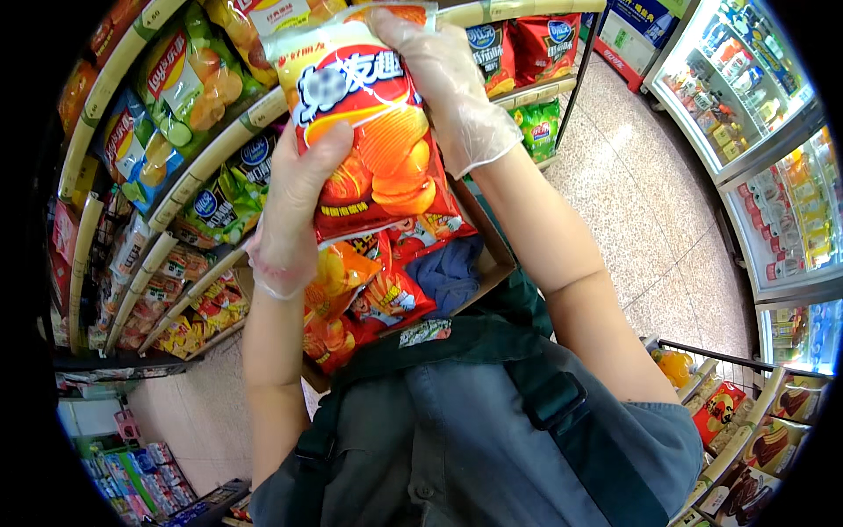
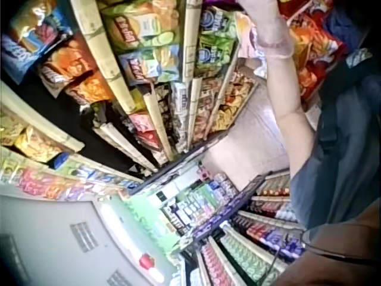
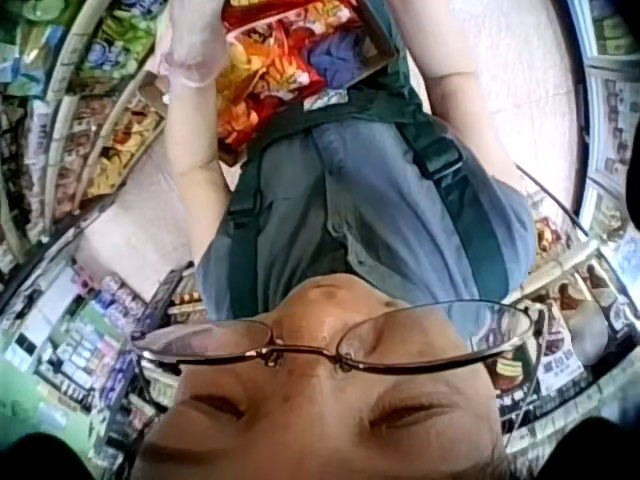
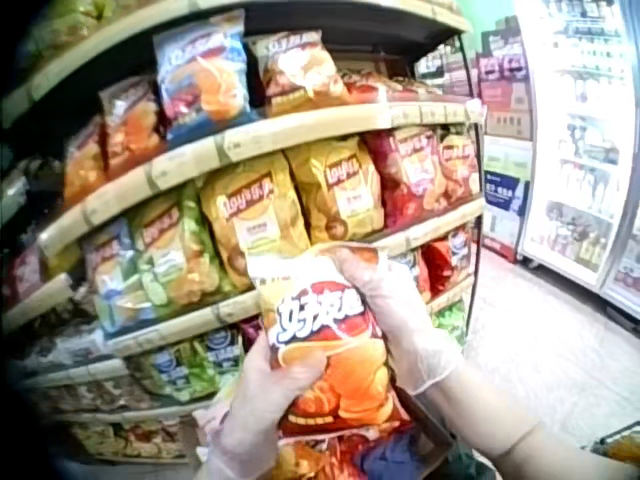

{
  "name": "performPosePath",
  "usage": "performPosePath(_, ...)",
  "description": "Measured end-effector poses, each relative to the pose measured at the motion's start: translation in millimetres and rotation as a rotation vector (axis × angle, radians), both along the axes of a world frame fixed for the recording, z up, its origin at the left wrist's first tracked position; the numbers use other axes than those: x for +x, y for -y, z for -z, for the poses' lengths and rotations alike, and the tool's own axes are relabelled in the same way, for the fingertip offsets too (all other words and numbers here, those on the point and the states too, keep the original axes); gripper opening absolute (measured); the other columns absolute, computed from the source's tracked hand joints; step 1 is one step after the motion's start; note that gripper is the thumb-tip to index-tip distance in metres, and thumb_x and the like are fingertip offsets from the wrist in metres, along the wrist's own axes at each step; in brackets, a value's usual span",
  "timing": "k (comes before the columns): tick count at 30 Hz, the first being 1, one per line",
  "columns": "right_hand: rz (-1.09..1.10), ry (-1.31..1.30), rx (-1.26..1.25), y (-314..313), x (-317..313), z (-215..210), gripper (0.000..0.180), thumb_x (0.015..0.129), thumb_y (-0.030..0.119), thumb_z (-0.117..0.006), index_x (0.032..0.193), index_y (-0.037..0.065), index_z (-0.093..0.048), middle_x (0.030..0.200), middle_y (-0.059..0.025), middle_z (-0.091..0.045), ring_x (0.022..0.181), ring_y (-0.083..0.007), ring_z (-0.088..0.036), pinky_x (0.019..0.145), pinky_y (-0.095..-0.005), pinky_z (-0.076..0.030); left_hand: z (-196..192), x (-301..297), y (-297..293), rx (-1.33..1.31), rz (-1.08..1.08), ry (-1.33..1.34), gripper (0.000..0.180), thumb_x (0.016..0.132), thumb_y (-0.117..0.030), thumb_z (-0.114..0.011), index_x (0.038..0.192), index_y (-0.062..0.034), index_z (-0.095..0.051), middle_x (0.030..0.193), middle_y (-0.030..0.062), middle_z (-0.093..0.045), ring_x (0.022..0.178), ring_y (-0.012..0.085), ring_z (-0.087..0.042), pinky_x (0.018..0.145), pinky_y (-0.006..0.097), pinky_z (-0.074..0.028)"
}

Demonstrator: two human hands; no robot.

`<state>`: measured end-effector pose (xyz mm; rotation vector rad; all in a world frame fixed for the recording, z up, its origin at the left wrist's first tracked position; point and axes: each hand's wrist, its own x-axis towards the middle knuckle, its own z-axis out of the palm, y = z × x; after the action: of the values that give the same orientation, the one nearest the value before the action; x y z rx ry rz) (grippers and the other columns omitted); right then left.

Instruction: The person takes various snack bags from a cardboard box and places them onto shelves in a store aisle. They handle multiple brands and flavors, arranging the bags upright and aligning them with existing products on the shelves.

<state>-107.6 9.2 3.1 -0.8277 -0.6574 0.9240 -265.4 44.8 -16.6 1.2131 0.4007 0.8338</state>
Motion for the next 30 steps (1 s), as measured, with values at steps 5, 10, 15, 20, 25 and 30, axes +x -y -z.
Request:
performPosePath(5,-0.295,-0.163,0.142,0.0,2.0,-12.3,0.039,0.092,0.033,-0.065,0.115,0.002,-0.061,0.103,-0.0107,-0.070,0.091,-0.0189,-0.069,0.079,-0.0325,-0.058,-8.9,-6.1,-13.6,0.119,-0.045,-0.094,0.061,0.078,-0.017,-0.081,0.128,-0.0002,-0.051,0.117,0.0085,-0.064,0.102,0.0151,-0.063,0.090,0.030,-0.051)
performPosePath(10,-0.215,-0.035,0.163,2.7,-1.2,-2.7,0.056,0.093,0.046,-0.058,0.129,0.004,-0.054,0.120,-0.0102,-0.064,0.112,-0.0205,-0.061,0.097,-0.0359,-0.049,-16.9,-22.2,-11.2,0.207,-0.120,-0.104,0.058,0.078,-0.018,-0.081,0.126,-0.0010,-0.053,0.115,0.0078,-0.065,0.101,0.0138,-0.064,0.091,0.029,-0.050)
performPosePath(15,-0.242,0.019,0.120,7.1,-8.0,46.2,0.070,0.098,0.056,-0.042,0.143,0.003,-0.039,0.142,-0.0100,-0.049,0.131,-0.0206,-0.046,0.110,-0.0385,-0.035,-24.5,-24.4,-18.1,0.198,-0.134,0.038,0.047,0.086,-0.010,-0.073,0.127,0.0015,-0.053,0.118,0.0068,-0.064,0.104,0.0133,-0.060,0.093,0.027,-0.047)
performPosePath(20,-0.114,0.068,-0.003,23.2,-45.9,37.0,0.036,0.095,0.024,-0.061,0.122,0.002,-0.058,0.117,-0.0063,-0.065,0.106,-0.0135,-0.063,0.096,-0.0306,-0.049,-24.4,-29.6,-24.3,0.248,-0.159,0.049,0.046,0.085,-0.013,-0.076,0.123,0.0005,-0.056,0.114,0.0055,-0.064,0.101,0.0111,-0.060,0.090,0.026,-0.048)
performPosePath(25,-0.075,0.140,-0.005,14.2,-52.8,24.4,0.037,0.094,0.025,-0.062,0.122,0.002,-0.058,0.116,-0.0068,-0.066,0.102,-0.0137,-0.065,0.092,-0.0305,-0.052,-21.5,-36.0,-39.0,0.268,-0.123,0.121,0.052,0.086,-0.018,-0.075,0.128,0.0009,-0.051,0.116,0.0063,-0.063,0.102,0.0112,-0.059,0.092,0.026,-0.047)
performPosePath(30,-0.126,0.098,0.014,5.5,-64.5,22.4,0.040,0.089,0.025,-0.069,0.118,0.000,-0.060,0.109,-0.0089,-0.068,0.093,-0.0149,-0.068,0.084,-0.0299,-0.055,-21.6,-58.0,-32.4,0.298,-0.175,0.008,0.058,0.082,-0.029,-0.078,0.125,0.0001,-0.052,0.114,0.0069,-0.064,0.099,0.0130,-0.063,0.087,0.028,-0.051)
